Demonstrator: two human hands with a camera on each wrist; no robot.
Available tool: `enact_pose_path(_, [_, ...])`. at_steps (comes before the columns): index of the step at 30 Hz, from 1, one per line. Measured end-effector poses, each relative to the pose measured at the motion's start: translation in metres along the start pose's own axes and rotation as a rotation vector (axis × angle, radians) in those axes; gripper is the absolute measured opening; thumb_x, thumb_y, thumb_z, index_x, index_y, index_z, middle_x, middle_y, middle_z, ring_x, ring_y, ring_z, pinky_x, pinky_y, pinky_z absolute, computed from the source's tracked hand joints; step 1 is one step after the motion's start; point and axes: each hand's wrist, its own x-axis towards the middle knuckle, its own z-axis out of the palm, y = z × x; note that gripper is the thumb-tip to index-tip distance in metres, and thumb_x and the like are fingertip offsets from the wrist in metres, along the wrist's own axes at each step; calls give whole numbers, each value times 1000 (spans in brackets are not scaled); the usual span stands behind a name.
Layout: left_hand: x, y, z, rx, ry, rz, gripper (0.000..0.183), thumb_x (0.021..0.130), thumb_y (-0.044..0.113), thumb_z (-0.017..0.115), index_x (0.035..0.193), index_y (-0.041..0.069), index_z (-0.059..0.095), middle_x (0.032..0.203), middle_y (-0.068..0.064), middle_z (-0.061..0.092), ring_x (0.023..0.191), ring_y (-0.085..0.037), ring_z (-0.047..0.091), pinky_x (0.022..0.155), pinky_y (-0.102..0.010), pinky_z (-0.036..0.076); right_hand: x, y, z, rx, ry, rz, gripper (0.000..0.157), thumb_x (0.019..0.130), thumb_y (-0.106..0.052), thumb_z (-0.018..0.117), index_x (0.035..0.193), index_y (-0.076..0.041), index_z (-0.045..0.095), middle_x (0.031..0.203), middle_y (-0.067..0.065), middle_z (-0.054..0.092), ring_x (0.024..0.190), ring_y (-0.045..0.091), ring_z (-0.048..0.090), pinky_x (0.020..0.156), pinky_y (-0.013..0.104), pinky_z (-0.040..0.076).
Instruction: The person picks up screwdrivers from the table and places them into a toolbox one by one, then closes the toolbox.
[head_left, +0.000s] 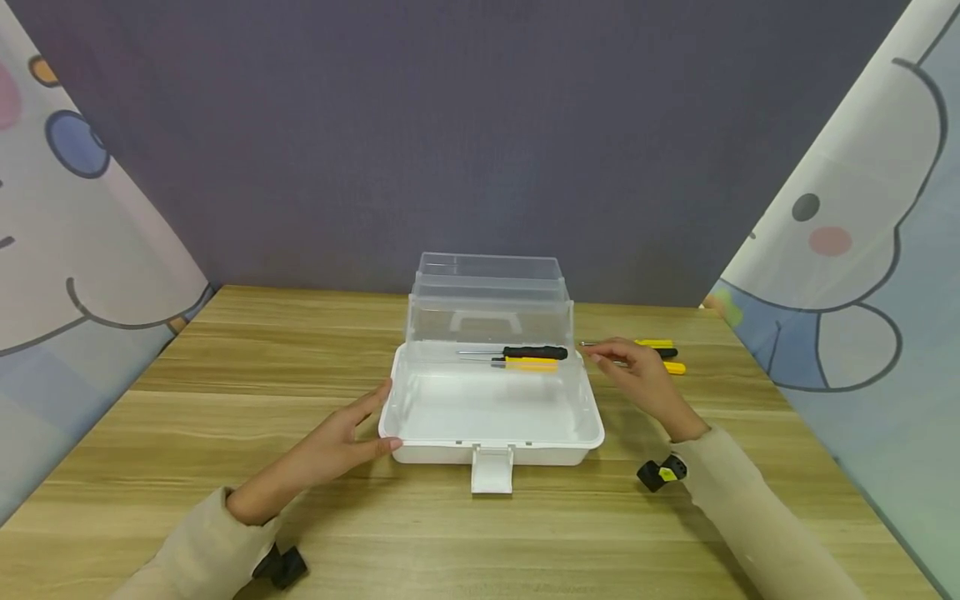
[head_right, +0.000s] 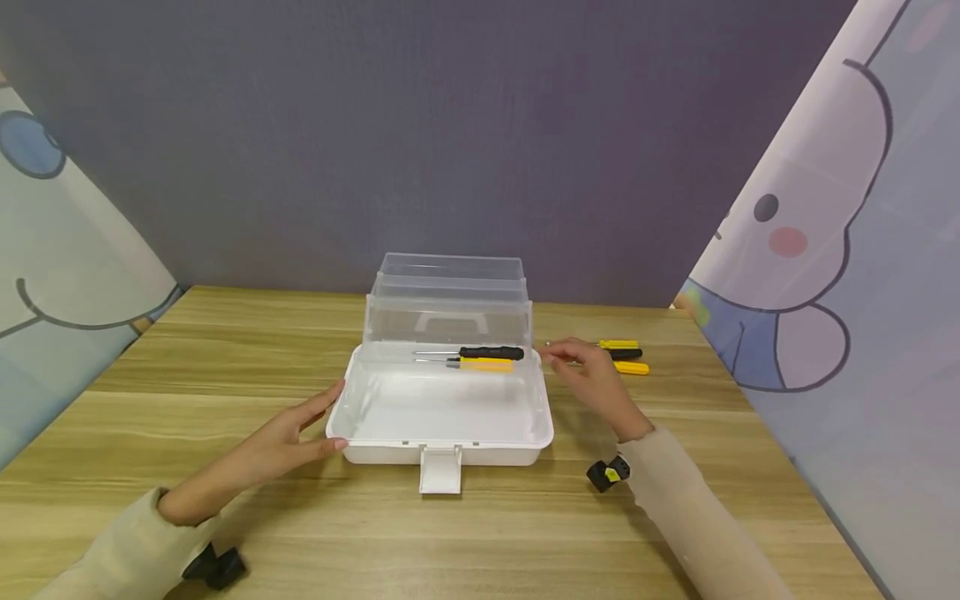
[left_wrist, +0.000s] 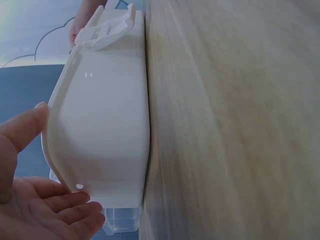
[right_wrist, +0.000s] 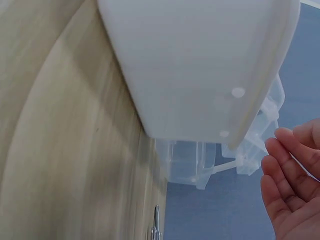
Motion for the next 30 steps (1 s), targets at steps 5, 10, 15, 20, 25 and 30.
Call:
enact_pose_path(5, [0,0,-1,-21,-1,6,86,87,30,68,147,-5,17,154,-21,15,141,-40,12,108,-59,14,-2,-5,-1,-62,2,23,17,90,3,59,103,4,69,107,19,66,94,16,61,76,15,48])
enact_pose_path(10, [0,0,0,-8,-1,1,86,87,31,68,147,-5,17,154,-20,15,141,-39,13,108,-58,14,-4,1,-1,-88,24,6,16,89,4,60,101,3,70,103,18,68,91,20,62,73,19,49])
enact_pose_path(15, [0,0,0,5,2,-5,86,87,32,68,148,-4,17,154,-18,16,141,-38,13,109,-53,15,-6,16,-5,-74,16,17,16,91,-1,60,103,-1,71,104,16,68,93,10,62,76,17,49])
enact_pose_path(20, [0,0,-1,3,1,-5,86,88,33,67,148,-3,17,155,-17,15,141,-37,13,110,-39,16,-6,24,-9,-48,1,24,16,92,-3,59,103,1,70,102,15,69,90,1,61,75,15,49])
enact_pose_path(25, [-1,0,-1,8,4,-5,86,88,33,67,148,-3,18,155,-18,16,141,-38,13,110,-38,16,-7,31,-11,-73,4,1,16,92,-1,59,103,2,70,100,16,70,86,1,61,72,19,50])
enact_pose_path(30, [-1,1,-1,10,-4,-5,85,88,33,67,148,-3,17,154,-18,15,141,-39,13,109,-51,16,-8,35,-15,-112,42,-39,13,89,2,61,98,3,71,94,17,70,79,0,58,65,19,48])
